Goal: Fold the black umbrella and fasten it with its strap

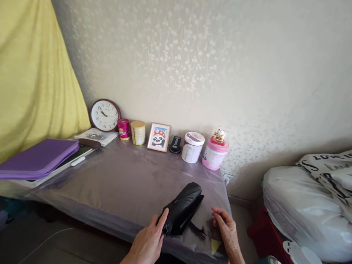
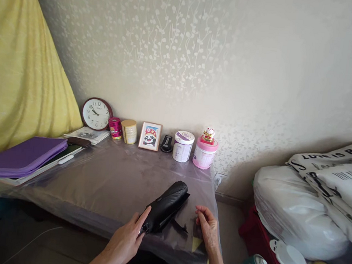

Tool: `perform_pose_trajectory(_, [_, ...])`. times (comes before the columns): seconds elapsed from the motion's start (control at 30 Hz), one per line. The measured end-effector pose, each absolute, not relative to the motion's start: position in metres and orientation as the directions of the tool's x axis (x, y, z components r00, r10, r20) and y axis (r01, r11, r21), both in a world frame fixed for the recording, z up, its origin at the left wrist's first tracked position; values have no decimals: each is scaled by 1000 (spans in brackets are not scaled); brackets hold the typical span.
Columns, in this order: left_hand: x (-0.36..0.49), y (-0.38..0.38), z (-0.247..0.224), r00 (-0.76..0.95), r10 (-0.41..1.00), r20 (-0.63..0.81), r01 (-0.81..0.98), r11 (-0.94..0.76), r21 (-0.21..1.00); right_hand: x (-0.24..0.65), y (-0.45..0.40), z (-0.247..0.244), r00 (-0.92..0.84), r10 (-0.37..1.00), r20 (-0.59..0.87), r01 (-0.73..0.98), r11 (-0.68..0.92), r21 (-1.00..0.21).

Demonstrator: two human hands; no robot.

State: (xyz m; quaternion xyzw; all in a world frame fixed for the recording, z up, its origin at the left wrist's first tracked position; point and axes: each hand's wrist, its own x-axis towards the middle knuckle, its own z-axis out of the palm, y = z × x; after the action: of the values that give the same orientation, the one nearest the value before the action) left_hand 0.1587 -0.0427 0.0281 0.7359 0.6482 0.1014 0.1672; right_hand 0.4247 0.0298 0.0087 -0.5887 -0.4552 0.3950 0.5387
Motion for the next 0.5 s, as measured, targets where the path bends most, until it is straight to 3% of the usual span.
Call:
perform_pose_trajectory(0.1, [154,-39,33,125,990,-64,833,-70,548,427,29,7,278,960,32,98,5,-995])
perform_pose_trajectory(0.23, [143,-29,33,157,928,-339,436,243,867,429,29,5,271,962,23,68,5,-998])
perform_pose_trajectory(0.3, [137,-24,30,207,875,-437,243,387,889,428,29,4,274,962,8,60,-9,-998])
perform_pose_trajectory(0.37, [129,-20,26,208,861,-464,183,432,883,427,29,4,277,961,4,54,-12,-998])
perform_pose_trajectory(0.43, [122,-20,24,147,874,-464,238,424,874,426,29,4,277,961,5,49,-9,-999])
perform_pose_trajectory(0.5, [119,-23,25,39,929,-367,424,317,848,426,29,4,272,962,10,39,0,-999])
